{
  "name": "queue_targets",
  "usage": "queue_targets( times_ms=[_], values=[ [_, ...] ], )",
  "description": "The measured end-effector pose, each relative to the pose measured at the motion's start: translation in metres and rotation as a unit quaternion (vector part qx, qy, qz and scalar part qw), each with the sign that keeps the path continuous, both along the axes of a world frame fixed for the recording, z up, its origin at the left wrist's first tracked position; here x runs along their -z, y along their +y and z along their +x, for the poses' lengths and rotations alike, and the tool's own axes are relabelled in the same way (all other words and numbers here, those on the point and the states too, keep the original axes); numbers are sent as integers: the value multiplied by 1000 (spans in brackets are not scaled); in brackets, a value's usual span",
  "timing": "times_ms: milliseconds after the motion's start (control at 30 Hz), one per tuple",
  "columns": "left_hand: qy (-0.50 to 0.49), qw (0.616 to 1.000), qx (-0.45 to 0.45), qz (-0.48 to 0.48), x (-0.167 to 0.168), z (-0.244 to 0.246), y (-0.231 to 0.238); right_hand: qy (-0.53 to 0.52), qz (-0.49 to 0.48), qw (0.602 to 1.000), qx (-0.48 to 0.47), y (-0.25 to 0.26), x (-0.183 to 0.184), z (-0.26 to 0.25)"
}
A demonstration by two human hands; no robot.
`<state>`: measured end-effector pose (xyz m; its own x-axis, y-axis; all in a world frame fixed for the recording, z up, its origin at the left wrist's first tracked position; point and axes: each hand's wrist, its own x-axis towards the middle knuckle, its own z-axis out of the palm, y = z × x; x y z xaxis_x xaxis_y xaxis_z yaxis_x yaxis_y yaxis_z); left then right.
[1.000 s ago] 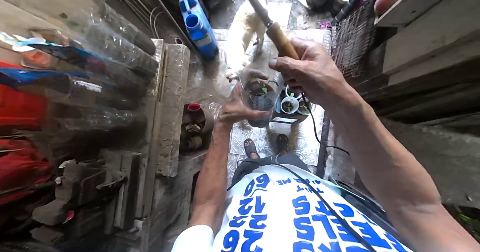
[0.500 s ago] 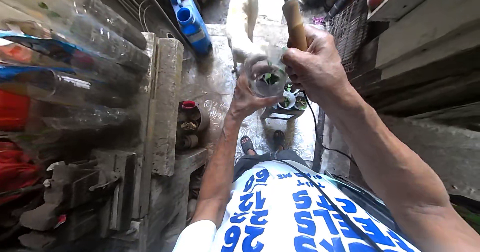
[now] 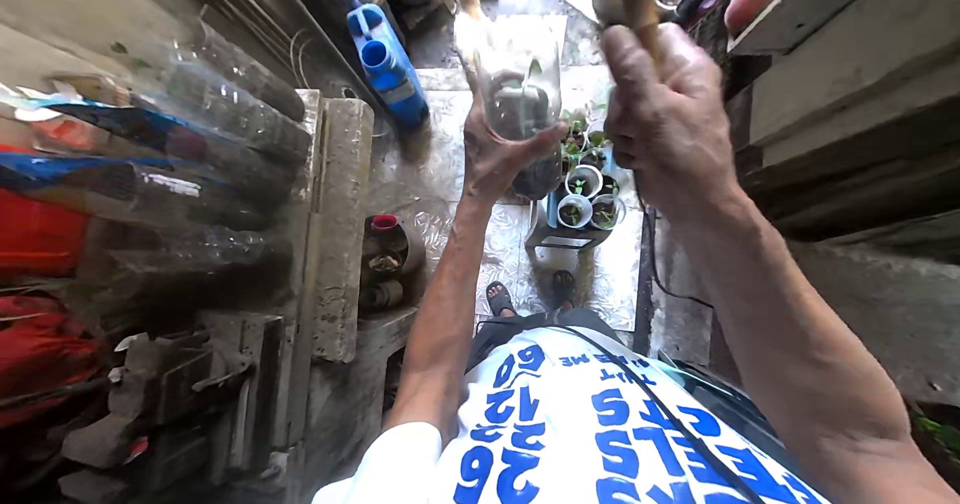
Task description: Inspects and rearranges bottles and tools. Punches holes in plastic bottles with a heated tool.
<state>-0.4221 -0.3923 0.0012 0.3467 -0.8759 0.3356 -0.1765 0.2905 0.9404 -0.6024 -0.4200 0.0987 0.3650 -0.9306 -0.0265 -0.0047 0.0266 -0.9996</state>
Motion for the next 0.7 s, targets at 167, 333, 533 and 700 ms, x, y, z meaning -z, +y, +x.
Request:
queue_targets(
  times_ms=[167,333,533,700],
  values=[
    [44,997,-57,23,-20,26,-21,23,10,1000,-14,35,29,-53],
    [32,994,-92,44,-30,54,-45,155,2,986,-62,75,74,-73],
    [-2,987,-145,65,-36,67,-55,216,-78,970,-82,89,84,-56],
    [0,987,-148,55,-34,69,-52,225,-86,966,-93,86,85,-44]
  ],
)
